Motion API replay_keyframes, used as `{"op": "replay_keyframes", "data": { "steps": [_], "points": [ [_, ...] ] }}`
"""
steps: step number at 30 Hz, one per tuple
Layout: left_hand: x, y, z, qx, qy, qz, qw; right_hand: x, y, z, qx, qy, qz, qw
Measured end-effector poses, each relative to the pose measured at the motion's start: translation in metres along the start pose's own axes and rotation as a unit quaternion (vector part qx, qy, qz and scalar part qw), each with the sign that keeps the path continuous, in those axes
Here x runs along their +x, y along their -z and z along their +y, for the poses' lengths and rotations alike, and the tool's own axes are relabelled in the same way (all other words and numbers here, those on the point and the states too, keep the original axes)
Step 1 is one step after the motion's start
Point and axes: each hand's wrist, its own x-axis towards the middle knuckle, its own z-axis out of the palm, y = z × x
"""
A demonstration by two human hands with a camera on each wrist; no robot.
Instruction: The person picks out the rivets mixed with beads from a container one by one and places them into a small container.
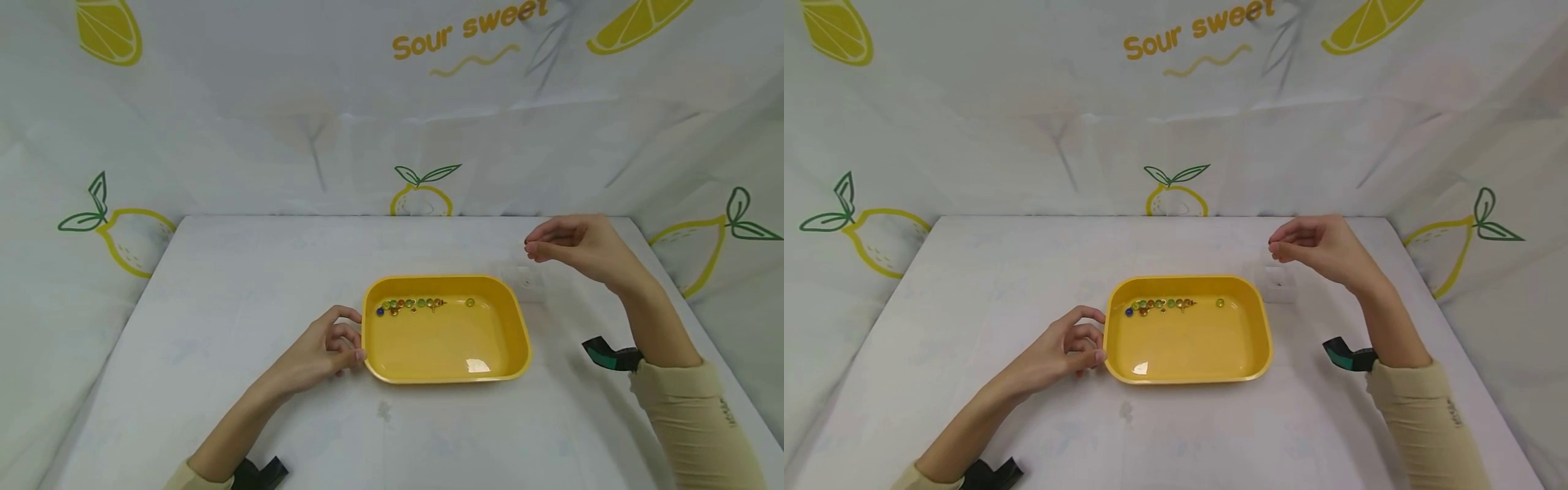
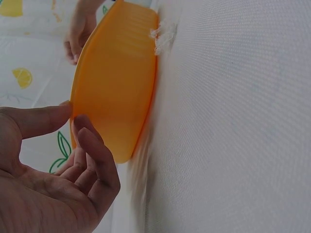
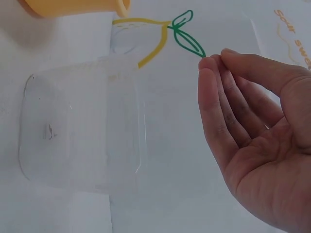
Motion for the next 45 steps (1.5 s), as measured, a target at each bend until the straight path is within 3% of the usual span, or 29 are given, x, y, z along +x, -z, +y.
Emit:
{"op": "replay_keyframes", "data": {
  "steps": [11, 23, 45],
  "points": [
    [0.000, 0.000, 0.000, 0.001, 0.004, -0.001, 1.0000, -0.001, 0.001, 0.011, -0.032, -0.017, 0.005, 0.9993],
    [0.000, 0.000, 0.001, 0.004, -0.002, -0.001, 1.0000, -0.004, 0.005, 0.022, -0.031, -0.036, 0.007, 0.9989],
    [0.000, 0.000, 0.001, 0.002, -0.002, -0.002, 1.0000, -0.003, 0.006, 0.030, -0.064, -0.038, 0.001, 0.9972]
  ]
}}
